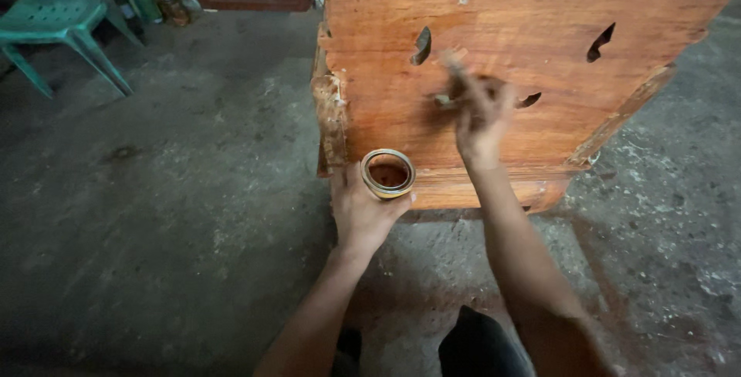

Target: The person scrapes the carved edges of a wooden chair back with a small knife, then carries a can of wood stain, dips a brush into it, and brushes the stain across the carved panel and its cut-out openings.

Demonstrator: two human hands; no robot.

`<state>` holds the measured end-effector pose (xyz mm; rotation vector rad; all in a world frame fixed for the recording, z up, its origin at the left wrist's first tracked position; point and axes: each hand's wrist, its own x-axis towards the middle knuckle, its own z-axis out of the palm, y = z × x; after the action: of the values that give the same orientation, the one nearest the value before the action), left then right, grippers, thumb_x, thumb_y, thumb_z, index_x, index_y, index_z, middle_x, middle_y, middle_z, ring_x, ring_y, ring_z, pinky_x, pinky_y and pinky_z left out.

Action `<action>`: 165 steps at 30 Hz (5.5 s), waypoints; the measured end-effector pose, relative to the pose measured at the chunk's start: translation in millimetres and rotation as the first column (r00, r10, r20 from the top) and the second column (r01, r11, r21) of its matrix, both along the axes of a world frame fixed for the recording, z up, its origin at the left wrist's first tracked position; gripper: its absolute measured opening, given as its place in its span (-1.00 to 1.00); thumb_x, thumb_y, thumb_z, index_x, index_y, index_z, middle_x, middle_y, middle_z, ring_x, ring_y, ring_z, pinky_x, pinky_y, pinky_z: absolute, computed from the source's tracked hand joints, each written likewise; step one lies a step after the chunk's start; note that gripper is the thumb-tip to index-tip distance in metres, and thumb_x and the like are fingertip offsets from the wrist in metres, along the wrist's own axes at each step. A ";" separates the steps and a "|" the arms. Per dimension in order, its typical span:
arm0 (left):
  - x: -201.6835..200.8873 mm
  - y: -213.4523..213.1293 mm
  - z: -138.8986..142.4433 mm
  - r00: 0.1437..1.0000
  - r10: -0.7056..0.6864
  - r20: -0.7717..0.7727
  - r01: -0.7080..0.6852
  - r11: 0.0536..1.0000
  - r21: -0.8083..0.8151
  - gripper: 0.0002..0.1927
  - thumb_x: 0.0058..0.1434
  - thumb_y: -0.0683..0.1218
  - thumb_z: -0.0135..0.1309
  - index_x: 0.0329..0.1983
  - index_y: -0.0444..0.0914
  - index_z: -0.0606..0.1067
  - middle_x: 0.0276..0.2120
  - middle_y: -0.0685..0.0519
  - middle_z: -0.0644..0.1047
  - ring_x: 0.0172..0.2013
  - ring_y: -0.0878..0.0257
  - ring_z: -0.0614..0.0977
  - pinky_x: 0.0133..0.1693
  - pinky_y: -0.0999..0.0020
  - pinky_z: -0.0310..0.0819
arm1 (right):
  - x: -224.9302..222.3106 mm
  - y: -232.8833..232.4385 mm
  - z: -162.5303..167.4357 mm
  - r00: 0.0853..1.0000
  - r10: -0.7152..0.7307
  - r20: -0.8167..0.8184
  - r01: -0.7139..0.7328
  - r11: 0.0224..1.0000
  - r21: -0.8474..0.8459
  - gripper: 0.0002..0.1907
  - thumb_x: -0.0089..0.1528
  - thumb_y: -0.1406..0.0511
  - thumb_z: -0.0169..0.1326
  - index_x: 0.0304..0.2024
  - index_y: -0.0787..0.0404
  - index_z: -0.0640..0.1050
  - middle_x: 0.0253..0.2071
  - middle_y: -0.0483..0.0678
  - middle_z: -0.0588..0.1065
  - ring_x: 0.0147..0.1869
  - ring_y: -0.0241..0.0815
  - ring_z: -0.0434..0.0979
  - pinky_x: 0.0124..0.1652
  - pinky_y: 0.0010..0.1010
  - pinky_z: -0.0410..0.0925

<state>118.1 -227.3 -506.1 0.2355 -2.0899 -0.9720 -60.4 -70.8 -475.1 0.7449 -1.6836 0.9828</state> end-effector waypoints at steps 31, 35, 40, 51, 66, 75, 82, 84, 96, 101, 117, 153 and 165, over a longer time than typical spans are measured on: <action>17.7 -6.0 -1.5 0.998 0.058 0.002 -0.058 0.998 0.004 -0.26 -0.27 0.10 0.52 -0.11 -0.30 0.43 -0.14 -0.21 0.49 -0.07 -0.16 0.52 -0.03 -0.05 0.46 | 39.3 -19.6 -45.8 0.989 0.088 0.119 -0.094 0.995 0.041 -0.51 0.29 0.60 -0.01 0.22 0.20 0.59 -0.04 0.04 0.38 0.01 -0.09 0.41 -0.01 -0.33 0.38; 18.6 -6.5 -2.4 0.999 0.012 -0.052 -0.013 1.000 -0.013 -0.27 -0.28 0.06 0.51 -0.10 -0.31 0.42 -0.13 -0.18 0.51 -0.06 -0.18 0.54 -0.02 -0.04 0.48 | 41.2 -43.8 -62.4 0.980 -0.048 0.192 0.077 0.986 -0.148 -0.61 0.34 0.52 0.08 0.20 0.17 0.59 -0.07 0.04 0.40 -0.02 -0.08 0.40 -0.09 -0.35 0.37; 18.2 -6.3 -3.2 0.999 -0.007 -0.044 0.006 1.000 -0.004 -0.25 -0.26 0.04 0.50 -0.04 -0.33 0.42 -0.07 -0.22 0.50 -0.05 -0.18 0.54 -0.04 -0.04 0.47 | 46.5 -63.4 -67.1 0.890 0.407 0.206 -0.327 0.884 -0.335 -0.63 0.33 0.51 0.02 0.17 0.19 0.57 -0.07 0.02 0.38 0.05 -0.01 0.39 0.00 -0.25 0.32; 17.1 -12.0 3.1 0.995 0.061 -0.084 -0.068 0.994 -0.082 -0.29 -0.30 0.06 0.50 -0.12 -0.29 0.45 -0.15 -0.18 0.53 -0.06 -0.18 0.54 -0.03 -0.09 0.47 | 39.4 -30.0 6.6 0.990 0.139 -0.025 -0.131 0.972 0.194 -0.59 0.32 0.56 -0.01 0.17 0.22 0.58 0.01 0.13 0.50 0.08 0.09 0.49 0.05 -0.14 0.41; 11.4 -3.2 5.5 1.000 0.002 0.011 -0.002 1.000 -0.010 -0.22 -0.27 0.11 0.49 -0.02 -0.28 0.43 -0.14 -0.17 0.53 -0.06 -0.15 0.53 -0.03 -0.07 0.47 | 24.2 -79.4 99.8 0.881 0.402 0.250 -0.381 0.915 -0.131 -0.75 0.33 0.46 0.16 0.07 0.21 0.55 -0.24 0.03 0.36 -0.22 0.03 0.26 -0.25 -0.13 0.23; 7.2 -4.3 7.0 1.000 -0.002 -0.003 0.002 1.000 -0.013 -0.18 -0.32 0.08 0.51 -0.02 -0.32 0.42 -0.10 -0.18 0.51 -0.02 -0.16 0.50 -0.05 -0.05 0.48 | 23.9 -83.7 121.0 0.894 -0.038 -0.446 0.272 0.838 0.473 -0.39 0.15 0.52 0.15 0.26 0.08 0.65 -0.10 0.03 0.42 0.01 0.03 0.40 -0.10 -0.22 0.41; 8.8 -6.4 2.5 0.998 -0.019 -0.051 0.016 0.999 -0.050 -0.22 -0.30 0.07 0.51 -0.05 -0.30 0.42 -0.15 -0.17 0.48 -0.08 -0.15 0.51 -0.08 -0.07 0.46 | 69.8 -22.7 118.1 0.990 0.114 -0.088 -0.027 0.748 0.663 -0.58 0.21 0.48 0.15 0.14 0.22 0.62 -0.16 0.09 0.53 -0.07 0.12 0.53 -0.15 -0.12 0.43; 12.1 -5.9 0.9 0.997 -0.028 -0.071 0.023 0.997 -0.069 -0.24 -0.27 0.05 0.50 -0.03 -0.28 0.42 -0.13 -0.17 0.46 -0.07 -0.14 0.51 -0.08 -0.07 0.46 | 88.1 9.0 116.4 0.992 0.127 -0.011 -0.077 0.666 0.742 -0.60 0.19 0.47 0.13 0.11 0.23 0.61 -0.21 0.07 0.53 -0.09 0.10 0.55 -0.17 -0.14 0.43; 14.5 22.3 15.8 0.991 -0.124 -0.048 0.108 0.962 -0.250 -0.08 -0.31 -0.01 0.49 0.15 -0.31 0.36 -0.03 -0.22 0.40 0.01 -0.22 0.44 0.00 -0.12 0.34 | 150.1 39.8 101.8 0.942 0.117 -0.314 0.255 0.355 0.900 -0.72 -0.01 0.31 0.13 -0.25 0.23 0.64 -0.41 -0.08 0.45 -0.24 -0.10 0.52 -0.14 -0.28 0.29; 8.3 39.8 14.5 0.963 -0.230 -0.137 0.218 0.971 -0.099 -0.25 -0.24 -0.02 0.48 0.03 -0.28 0.42 -0.11 -0.16 0.49 -0.05 -0.17 0.51 -0.06 -0.05 0.42 | 144.6 94.7 69.5 0.974 -0.048 -0.221 0.194 0.675 0.711 -0.74 0.00 0.37 0.19 -0.23 0.23 0.64 -0.34 -0.04 0.49 -0.27 -0.08 0.47 -0.09 -0.19 0.26; 1.5 57.2 27.0 0.958 -0.218 -0.184 0.225 0.974 0.018 -0.30 -0.20 -0.05 0.49 0.01 -0.30 0.46 -0.09 -0.20 0.49 -0.02 -0.15 0.51 0.01 -0.04 0.42 | -8.1 83.8 92.9 0.997 -0.063 0.047 0.072 0.966 -0.249 -0.68 0.40 0.55 0.09 0.17 0.23 0.60 -0.14 0.05 0.45 -0.13 -0.17 0.47 -0.22 -0.38 0.38; 5.1 54.8 28.5 0.974 -0.205 -0.097 0.209 0.977 0.031 -0.30 -0.23 -0.03 0.48 -0.02 -0.31 0.46 -0.08 -0.21 0.52 0.00 -0.18 0.51 0.03 -0.06 0.43 | -28.2 26.7 102.2 0.997 0.032 -0.070 -0.046 0.977 -0.208 -0.54 0.31 0.60 0.00 0.23 0.24 0.55 -0.09 0.00 0.37 0.05 -0.11 0.39 0.14 -0.28 0.30; 8.1 49.7 25.0 0.975 -0.197 -0.104 0.200 0.980 0.016 -0.27 -0.24 -0.03 0.49 0.00 -0.32 0.45 -0.06 -0.21 0.50 0.03 -0.18 0.48 0.02 -0.06 0.42 | -19.5 31.5 99.7 0.999 -0.036 0.026 0.043 0.936 -0.349 -0.55 0.31 0.54 0.04 0.21 0.13 0.58 -0.13 -0.01 0.39 -0.03 -0.15 0.42 0.04 -0.36 0.36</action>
<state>126.2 -177.5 -481.1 -0.0107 -2.0357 -1.1062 -80.0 -39.3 -375.4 0.4641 -1.4779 1.2236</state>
